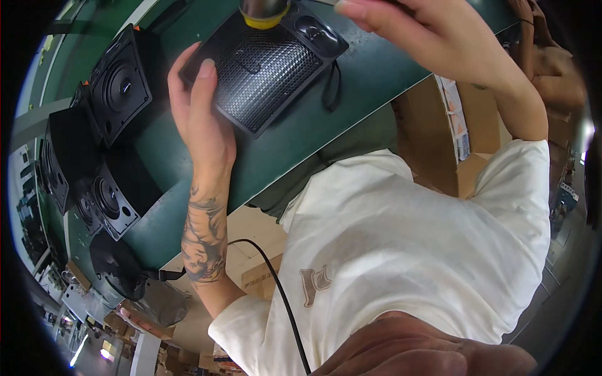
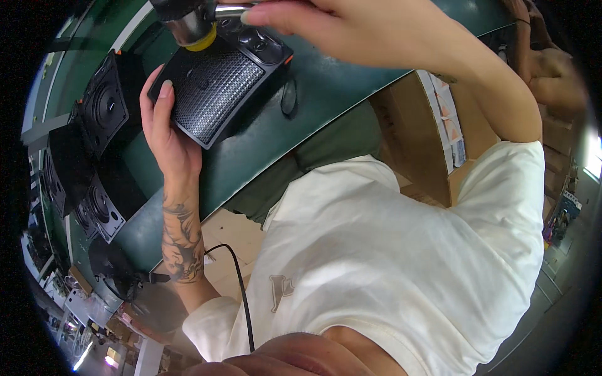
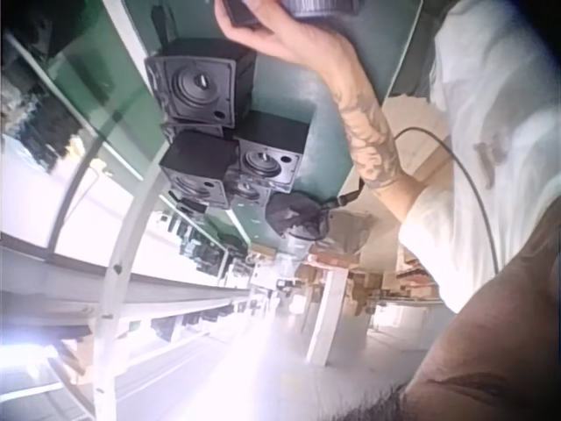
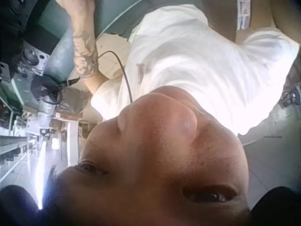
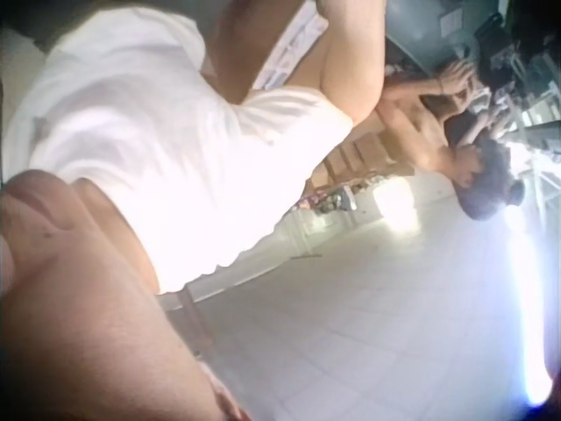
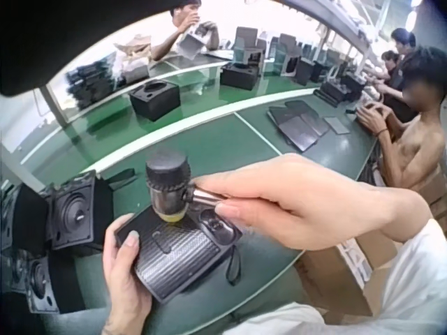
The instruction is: The person assembles small black speaker units on a green workbench. They place a mesh grille onto the speaker housing and use a yellow rubber mallet to tap the grille into place. The person repeats this process for multiple speaker units, occasionally inspecting the fit of the grille.
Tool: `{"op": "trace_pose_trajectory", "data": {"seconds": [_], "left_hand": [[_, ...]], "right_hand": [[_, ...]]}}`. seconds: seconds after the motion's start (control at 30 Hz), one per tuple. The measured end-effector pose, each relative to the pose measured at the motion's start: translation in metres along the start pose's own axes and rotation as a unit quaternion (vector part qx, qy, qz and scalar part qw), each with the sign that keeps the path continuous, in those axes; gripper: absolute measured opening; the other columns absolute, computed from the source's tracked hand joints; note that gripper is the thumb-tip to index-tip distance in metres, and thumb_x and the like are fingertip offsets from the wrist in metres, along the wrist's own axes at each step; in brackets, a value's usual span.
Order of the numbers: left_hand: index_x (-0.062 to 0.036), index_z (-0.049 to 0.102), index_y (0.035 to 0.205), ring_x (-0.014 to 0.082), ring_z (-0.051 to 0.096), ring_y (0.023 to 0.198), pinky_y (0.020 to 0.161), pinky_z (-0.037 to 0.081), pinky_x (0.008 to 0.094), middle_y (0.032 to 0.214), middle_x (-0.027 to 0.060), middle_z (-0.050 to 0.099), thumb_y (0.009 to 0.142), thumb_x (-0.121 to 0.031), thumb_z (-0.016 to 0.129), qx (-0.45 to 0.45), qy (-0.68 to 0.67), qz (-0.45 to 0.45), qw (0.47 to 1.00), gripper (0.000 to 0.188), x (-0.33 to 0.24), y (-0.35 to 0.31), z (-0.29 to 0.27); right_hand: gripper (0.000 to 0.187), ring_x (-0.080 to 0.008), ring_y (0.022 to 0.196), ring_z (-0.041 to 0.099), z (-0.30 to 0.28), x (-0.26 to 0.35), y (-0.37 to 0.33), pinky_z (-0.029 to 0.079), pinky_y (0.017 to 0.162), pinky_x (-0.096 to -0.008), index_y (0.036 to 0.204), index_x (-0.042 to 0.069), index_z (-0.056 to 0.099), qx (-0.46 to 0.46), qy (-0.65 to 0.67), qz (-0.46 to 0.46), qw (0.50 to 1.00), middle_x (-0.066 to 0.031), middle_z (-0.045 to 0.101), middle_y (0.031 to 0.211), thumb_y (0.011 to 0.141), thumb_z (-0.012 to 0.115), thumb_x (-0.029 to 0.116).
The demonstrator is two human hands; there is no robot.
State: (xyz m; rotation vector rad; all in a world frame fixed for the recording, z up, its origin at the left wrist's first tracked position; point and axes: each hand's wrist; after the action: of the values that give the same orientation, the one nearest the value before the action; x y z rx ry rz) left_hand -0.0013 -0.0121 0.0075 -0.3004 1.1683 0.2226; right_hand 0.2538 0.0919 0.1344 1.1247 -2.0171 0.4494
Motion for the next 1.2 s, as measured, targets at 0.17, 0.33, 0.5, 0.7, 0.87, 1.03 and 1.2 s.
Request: {"op": "trace_pose_trajectory", "data": {"seconds": [0.17, 0.33, 0.5, 0.7, 0.87, 1.03, 1.2], "left_hand": [[0.0032, 0.054, 0.136, 0.0183, 0.057, 0.117, 0.108, 0.041, 0.0331, 0.127, 0.0111, 0.062, 0.098, -0.014, 0.065, 0.000, -0.002, 0.008, 1.000, 0.044, 0.001, -0.001, 0.001], [0.0028, 0.054, 0.137, 0.0185, 0.058, 0.118, 0.108, 0.041, 0.0331, 0.127, 0.0116, 0.063, 0.098, -0.014, 0.065, -0.006, 0.011, 0.008, 1.000, 0.044, 0.000, 0.000, 0.002], [0.0022, 0.054, 0.136, 0.0178, 0.058, 0.117, 0.108, 0.041, 0.0325, 0.127, 0.0118, 0.063, 0.098, -0.015, 0.065, -0.004, 0.023, 0.008, 1.000, 0.043, 0.000, -0.001, -0.003], [0.0009, 0.055, 0.137, 0.0164, 0.061, 0.108, 0.101, 0.046, 0.0306, 0.119, 0.0089, 0.065, 0.099, -0.013, 0.064, -0.013, 0.019, 0.032, 0.999, 0.041, 0.001, 0.000, 0.006], [0.0008, 0.055, 0.137, 0.0202, 0.067, 0.110, 0.098, 0.053, 0.0319, 0.122, 0.0141, 0.069, 0.102, -0.016, 0.059, 0.014, 0.013, 0.031, 0.999, 0.039, 0.005, 0.003, -0.005], [-0.0018, 0.056, 0.138, 0.0184, 0.066, 0.109, 0.098, 0.053, 0.0329, 0.122, 0.0102, 0.069, 0.103, -0.016, 0.060, 0.013, -0.014, 0.048, 0.999, 0.038, 0.013, 0.002, -0.019], [-0.0033, 0.053, 0.143, 0.0223, 0.061, 0.122, 0.106, 0.048, 0.0388, 0.133, 0.0091, 0.063, 0.100, -0.018, 0.066, 0.025, 0.018, 0.022, 0.999, 0.047, 0.013, 0.004, -0.028]], "right_hand": [[0.041, -0.0329, 0.075, 0.065, -0.001, -0.004, -0.028, 0.051, 0.066, -0.0379, 0.141, -0.003, 0.055, 0.016, -0.102, -0.038, 0.994, -0.0196, 0.065, 0.091, 0.103, 0.060, 0.010], [0.049, -0.0350, 0.074, 0.065, 0.013, -0.002, -0.043, 0.054, 0.068, -0.0407, 0.147, -0.003, 0.049, 0.093, -0.116, 0.044, 0.988, -0.0196, 0.063, 0.090, 0.101, 0.063, 0.009], [0.042, -0.0333, 0.079, 0.069, 0.000, -0.006, -0.042, 0.055, 0.071, -0.0351, 0.137, -0.010, 0.057, -0.035, -0.116, -0.059, 0.991, -0.0226, 0.070, 0.100, 0.100, 0.065, 0.008], [0.031, -0.0289, 0.081, 0.071, 0.006, -0.031, -0.071, 0.055, 0.073, -0.0333, 0.121, -0.013, 0.065, -0.169, -0.118, -0.074, 0.976, -0.0231, 0.073, 0.103, 0.097, 0.068, 0.008], [0.028, -0.0302, 0.077, 0.070, 0.008, -0.020, -0.071, 0.054, 0.070, -0.0364, 0.118, -0.009, 0.067, -0.126, -0.088, 0.082, 0.985, -0.0212, 0.072, 0.097, 0.097, 0.069, 0.010], [0.037, -0.0270, 0.074, 0.067, 0.035, -0.008, -0.043, 0.053, 0.064, -0.0337, 0.128, -0.004, 0.065, -0.015, -0.104, -0.071, 0.992, -0.0144, 0.067, 0.089, 0.095, 0.071, 0.012], [0.050, -0.0239, 0.078, 0.065, 0.048, 0.021, -0.006, 0.053, 0.060, -0.0310, 0.140, 0.000, 0.059, 0.180, -0.167, -0.077, 0.966, -0.0109, 0.061, 0.092, 0.093, 0.072, 0.010]]}}
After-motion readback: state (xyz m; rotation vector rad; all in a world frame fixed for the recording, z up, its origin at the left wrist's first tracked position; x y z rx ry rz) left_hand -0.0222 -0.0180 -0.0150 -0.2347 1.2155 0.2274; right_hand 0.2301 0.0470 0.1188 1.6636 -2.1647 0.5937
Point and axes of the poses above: each hand's wrist, its own y-axis towards the middle knuckle, its own z-axis out of the palm, x = y × z
